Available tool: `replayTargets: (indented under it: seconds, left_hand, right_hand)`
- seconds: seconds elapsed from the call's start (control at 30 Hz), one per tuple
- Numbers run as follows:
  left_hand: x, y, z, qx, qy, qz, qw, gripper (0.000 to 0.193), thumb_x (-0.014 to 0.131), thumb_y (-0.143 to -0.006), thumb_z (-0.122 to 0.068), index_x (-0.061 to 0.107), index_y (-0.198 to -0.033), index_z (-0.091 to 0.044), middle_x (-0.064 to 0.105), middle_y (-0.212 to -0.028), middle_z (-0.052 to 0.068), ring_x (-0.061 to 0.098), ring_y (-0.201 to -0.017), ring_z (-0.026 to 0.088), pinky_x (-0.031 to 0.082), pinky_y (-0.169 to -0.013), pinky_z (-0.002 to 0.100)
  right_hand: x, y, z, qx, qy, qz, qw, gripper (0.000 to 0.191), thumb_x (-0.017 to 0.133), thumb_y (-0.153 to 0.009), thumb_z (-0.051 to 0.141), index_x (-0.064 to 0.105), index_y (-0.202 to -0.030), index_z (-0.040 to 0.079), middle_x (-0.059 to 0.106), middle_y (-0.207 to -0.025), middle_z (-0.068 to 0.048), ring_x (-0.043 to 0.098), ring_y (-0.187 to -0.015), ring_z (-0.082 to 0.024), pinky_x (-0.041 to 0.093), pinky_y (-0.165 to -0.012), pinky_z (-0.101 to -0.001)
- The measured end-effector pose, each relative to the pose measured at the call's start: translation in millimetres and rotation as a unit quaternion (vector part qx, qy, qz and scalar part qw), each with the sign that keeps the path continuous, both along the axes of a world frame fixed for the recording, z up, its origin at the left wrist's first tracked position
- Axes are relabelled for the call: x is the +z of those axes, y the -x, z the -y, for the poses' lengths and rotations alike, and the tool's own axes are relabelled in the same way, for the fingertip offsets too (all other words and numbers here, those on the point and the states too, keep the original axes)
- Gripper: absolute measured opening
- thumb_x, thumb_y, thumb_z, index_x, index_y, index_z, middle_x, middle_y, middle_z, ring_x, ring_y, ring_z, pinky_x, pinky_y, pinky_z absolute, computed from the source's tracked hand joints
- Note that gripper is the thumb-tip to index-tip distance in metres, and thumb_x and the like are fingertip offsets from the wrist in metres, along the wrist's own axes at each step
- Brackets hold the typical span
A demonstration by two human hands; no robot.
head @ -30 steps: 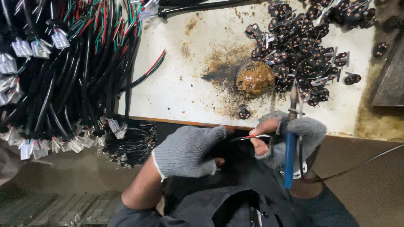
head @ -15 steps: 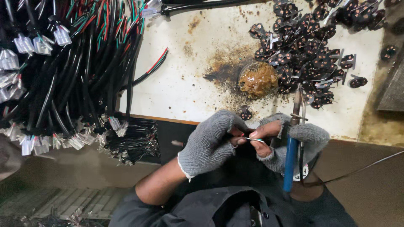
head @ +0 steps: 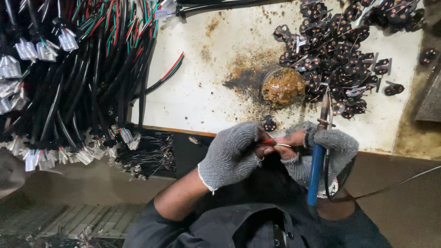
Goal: The person solders wires to electrical connectors at a workbench. They hold a wire against a connector terminal, apply a soldering iron to the joint, and place the finished connector aside, repeating the process with additional wires and connectors.
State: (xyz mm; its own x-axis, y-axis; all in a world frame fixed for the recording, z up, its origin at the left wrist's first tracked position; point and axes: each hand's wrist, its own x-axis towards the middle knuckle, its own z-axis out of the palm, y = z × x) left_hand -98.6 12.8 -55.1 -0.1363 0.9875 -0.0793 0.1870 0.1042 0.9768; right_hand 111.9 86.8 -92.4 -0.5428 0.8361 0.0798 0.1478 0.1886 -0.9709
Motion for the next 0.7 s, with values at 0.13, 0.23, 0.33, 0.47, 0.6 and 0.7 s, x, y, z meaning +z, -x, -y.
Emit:
replayTargets:
  seconds: [0.13,0.23,0.33,0.47,0.6,0.7]
  left_hand:
    - [-3,-2,0,0.025,-0.004,-0.018,1.000,0.015,0.077,-0.093,-0.014,0.066,-0.098,-0.006,0.065,-0.085,0.010,0.069,-0.078,0.028,0.054,-0.070,0.035]
    - [-5,-2,-1,0.029,-0.021,-0.017,0.999,0.014,0.078,-0.092,-0.012,0.065,-0.093,-0.007,0.063,-0.082,0.010,0.067,-0.076,0.029,0.052,-0.069,0.036]
    - [-7,0,-1,0.030,-0.038,-0.003,0.999,0.014,0.077,-0.090,-0.011,0.063,-0.093,-0.007,0.061,-0.084,0.010,0.065,-0.078,0.031,0.052,-0.070,0.037]
    - [-8,3,3,0.048,-0.059,-0.006,0.997,0.020,0.076,-0.084,-0.012,0.060,-0.096,-0.008,0.059,-0.091,0.012,0.064,-0.083,0.034,0.052,-0.074,0.039]
    - [-8,0,6,0.037,-0.059,-0.017,0.997,0.022,0.077,-0.082,-0.016,0.064,-0.098,-0.009,0.058,-0.091,0.012,0.064,-0.085,0.034,0.051,-0.075,0.040]
    - [-8,-3,6,0.033,-0.069,-0.023,0.997,0.021,0.077,-0.081,-0.017,0.067,-0.099,-0.010,0.059,-0.091,0.011,0.064,-0.085,0.034,0.051,-0.075,0.040]
  right_hand:
    - [2,4,3,-0.025,0.003,-0.039,0.999,0.055,0.083,-0.096,0.007,0.036,-0.125,0.011,0.069,-0.104,-0.006,0.072,-0.091,-0.014,0.061,-0.081,-0.0262]
    - [3,3,1,-0.004,-0.012,0.041,0.999,0.028,0.080,-0.097,0.006,0.058,-0.114,0.009,0.072,-0.096,-0.005,0.071,-0.084,-0.016,0.057,-0.077,-0.0265]
    - [1,2,-4,0.016,-0.007,0.065,0.998,0.015,0.076,-0.097,0.009,0.068,-0.108,0.005,0.071,-0.097,-0.005,0.068,-0.087,-0.019,0.054,-0.082,-0.0278]
    - [6,3,-9,0.019,0.051,0.059,0.997,0.014,0.077,-0.098,0.010,0.067,-0.107,0.005,0.070,-0.095,-0.004,0.067,-0.088,-0.016,0.054,-0.084,-0.0269]
    - [23,3,-18,0.056,0.001,0.102,0.993,0.018,0.078,-0.096,0.014,0.063,-0.101,0.006,0.071,-0.095,-0.003,0.069,-0.086,-0.014,0.054,-0.084,-0.0275]
    - [33,3,-28,0.091,0.020,0.091,0.992,0.021,0.078,-0.093,0.017,0.063,-0.102,0.005,0.070,-0.093,-0.002,0.069,-0.086,-0.014,0.053,-0.083,-0.0286]
